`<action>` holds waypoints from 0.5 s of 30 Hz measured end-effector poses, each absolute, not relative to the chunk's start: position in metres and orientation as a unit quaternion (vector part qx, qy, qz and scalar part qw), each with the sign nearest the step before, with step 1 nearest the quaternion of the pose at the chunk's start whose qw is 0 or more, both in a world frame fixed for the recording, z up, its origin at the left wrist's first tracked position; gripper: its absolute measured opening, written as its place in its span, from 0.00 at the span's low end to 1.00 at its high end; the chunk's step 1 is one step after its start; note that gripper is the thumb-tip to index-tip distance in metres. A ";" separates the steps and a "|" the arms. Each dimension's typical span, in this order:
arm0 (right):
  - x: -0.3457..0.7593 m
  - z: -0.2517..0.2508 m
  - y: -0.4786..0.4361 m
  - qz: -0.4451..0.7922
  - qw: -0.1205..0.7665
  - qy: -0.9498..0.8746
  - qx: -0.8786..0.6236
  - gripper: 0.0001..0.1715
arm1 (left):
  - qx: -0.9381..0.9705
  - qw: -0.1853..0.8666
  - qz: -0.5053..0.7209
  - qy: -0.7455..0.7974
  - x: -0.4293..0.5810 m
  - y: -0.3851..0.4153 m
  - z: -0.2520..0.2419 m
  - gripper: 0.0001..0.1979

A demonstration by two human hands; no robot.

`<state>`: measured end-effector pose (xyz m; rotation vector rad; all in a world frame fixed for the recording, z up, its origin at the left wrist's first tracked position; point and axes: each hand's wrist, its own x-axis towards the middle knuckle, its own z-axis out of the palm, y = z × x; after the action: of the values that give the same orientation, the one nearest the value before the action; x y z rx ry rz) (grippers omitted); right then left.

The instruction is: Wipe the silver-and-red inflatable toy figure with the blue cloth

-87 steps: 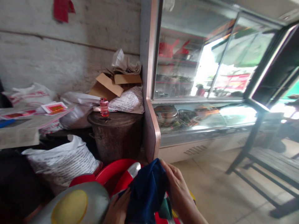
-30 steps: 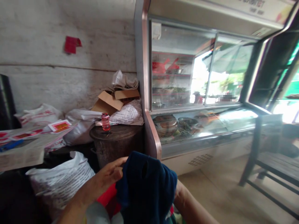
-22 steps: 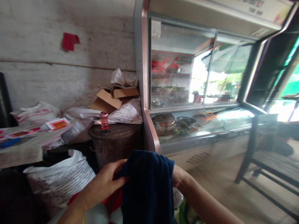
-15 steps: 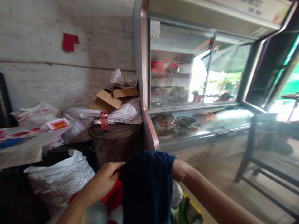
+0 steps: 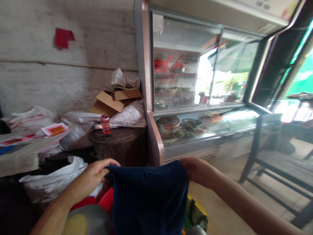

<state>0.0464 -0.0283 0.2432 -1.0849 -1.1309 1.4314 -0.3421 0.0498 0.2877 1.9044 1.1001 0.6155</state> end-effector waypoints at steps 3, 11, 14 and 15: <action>0.051 0.253 -0.026 0.567 0.518 -0.459 -0.447 0.18 | 0.747 0.413 0.272 0.445 -0.341 0.052 0.293 0.22; 0.046 0.303 -0.034 0.284 0.425 -0.687 -0.516 0.26 | 0.737 0.386 0.370 0.413 -0.319 0.070 0.319 0.21; 0.046 0.325 -0.049 0.068 0.448 -0.711 -0.538 0.13 | 0.719 0.374 0.438 0.390 -0.323 0.060 0.338 0.19; 0.047 0.330 -0.058 0.021 0.464 -0.711 -0.529 0.12 | 0.722 0.361 0.449 0.382 -0.329 0.052 0.342 0.18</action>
<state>0.0470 -0.0577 0.3298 -1.2998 -1.7463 0.0525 -0.3292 0.0519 0.3417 1.8608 0.9852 1.1563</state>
